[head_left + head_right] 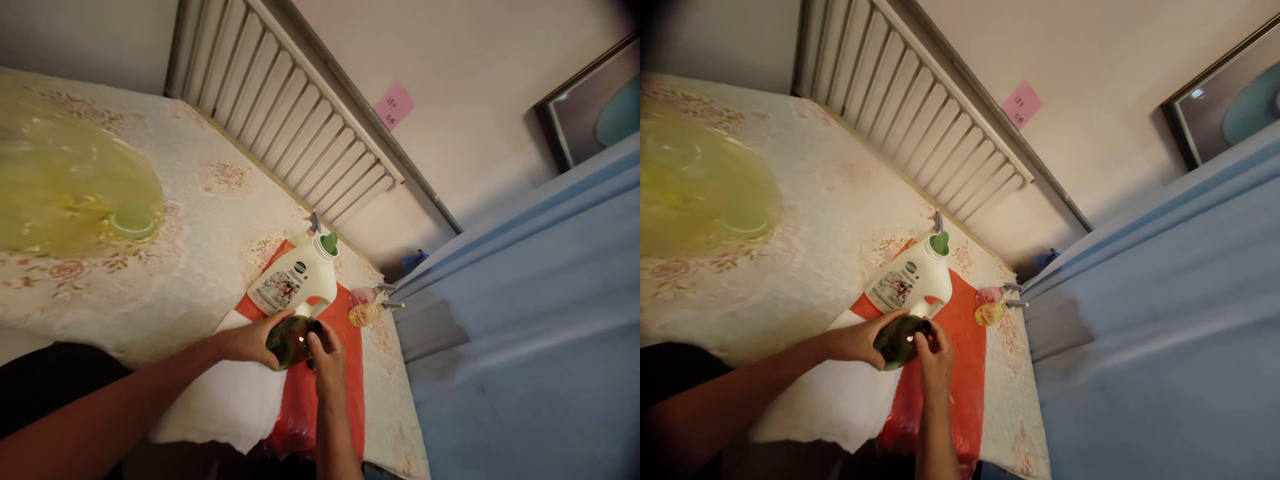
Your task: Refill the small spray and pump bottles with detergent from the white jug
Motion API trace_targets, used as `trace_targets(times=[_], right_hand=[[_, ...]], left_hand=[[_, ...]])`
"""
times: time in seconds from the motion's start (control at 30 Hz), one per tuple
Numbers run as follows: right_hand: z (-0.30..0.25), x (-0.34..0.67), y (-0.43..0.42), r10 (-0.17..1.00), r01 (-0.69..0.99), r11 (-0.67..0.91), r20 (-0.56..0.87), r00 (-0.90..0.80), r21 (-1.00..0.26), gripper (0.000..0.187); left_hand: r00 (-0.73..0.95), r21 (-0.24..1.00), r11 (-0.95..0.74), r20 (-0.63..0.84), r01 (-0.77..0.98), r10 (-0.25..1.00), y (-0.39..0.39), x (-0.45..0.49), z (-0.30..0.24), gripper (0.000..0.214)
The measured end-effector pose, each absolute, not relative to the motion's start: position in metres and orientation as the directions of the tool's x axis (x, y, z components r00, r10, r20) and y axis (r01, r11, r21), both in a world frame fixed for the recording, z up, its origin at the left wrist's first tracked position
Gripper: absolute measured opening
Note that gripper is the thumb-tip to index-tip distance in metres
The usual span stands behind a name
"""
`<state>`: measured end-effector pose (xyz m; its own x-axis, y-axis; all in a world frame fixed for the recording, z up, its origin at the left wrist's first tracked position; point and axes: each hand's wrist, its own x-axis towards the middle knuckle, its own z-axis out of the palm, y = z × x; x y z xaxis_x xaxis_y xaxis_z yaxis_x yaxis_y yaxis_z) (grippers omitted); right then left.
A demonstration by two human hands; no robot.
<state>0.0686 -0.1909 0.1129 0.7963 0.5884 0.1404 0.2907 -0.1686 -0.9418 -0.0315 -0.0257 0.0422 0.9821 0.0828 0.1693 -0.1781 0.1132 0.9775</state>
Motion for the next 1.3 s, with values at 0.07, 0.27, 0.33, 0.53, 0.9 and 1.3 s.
trace_targets(times=[0.07, 0.27, 0.33, 0.53, 0.9, 1.3], right_hand=[[0.1137, 0.0685, -0.1907, 0.589, 0.304, -0.175, 0.148, 0.795, -0.937, 0.037], [0.1112, 0.0676, -0.1895, 0.601, 0.353, -0.198, 0.171, 0.781, -0.915, 0.036], [0.1107, 0.0668, -0.1888, 0.607, 0.366, -0.200, 0.178, 0.774, -0.909, 0.036], [0.1109, 0.0641, -0.1854, 0.616, 0.388, -0.192, 0.197, 0.763, -0.901, 0.035], [0.1066, 0.0626, -0.1873, 0.620, 0.378, -0.198, 0.183, 0.763, -0.905, 0.035], [0.1053, 0.0598, -0.1902, 0.621, 0.379, -0.199, 0.183, 0.762, -0.904, 0.035]], left_hand=[[0.983, 0.981, 0.096, 0.157, -0.166, 0.093, -0.0255, -0.0313, 0.0411, 0.111], [0.970, 0.976, 0.022, 0.214, -0.218, 0.118, -0.0252, -0.0309, 0.0407, 0.106], [0.964, 0.972, -0.010, 0.235, -0.236, 0.126, -0.0260, -0.0309, 0.0409, 0.103], [0.958, 0.974, -0.036, 0.227, -0.224, 0.176, -0.0284, -0.0308, 0.0390, 0.105], [0.939, 0.958, -0.107, 0.284, -0.267, 0.196, -0.0293, -0.0328, 0.0433, 0.088], [0.947, 0.963, -0.109, 0.263, -0.246, 0.182, -0.0324, -0.0319, 0.0439, 0.084]])
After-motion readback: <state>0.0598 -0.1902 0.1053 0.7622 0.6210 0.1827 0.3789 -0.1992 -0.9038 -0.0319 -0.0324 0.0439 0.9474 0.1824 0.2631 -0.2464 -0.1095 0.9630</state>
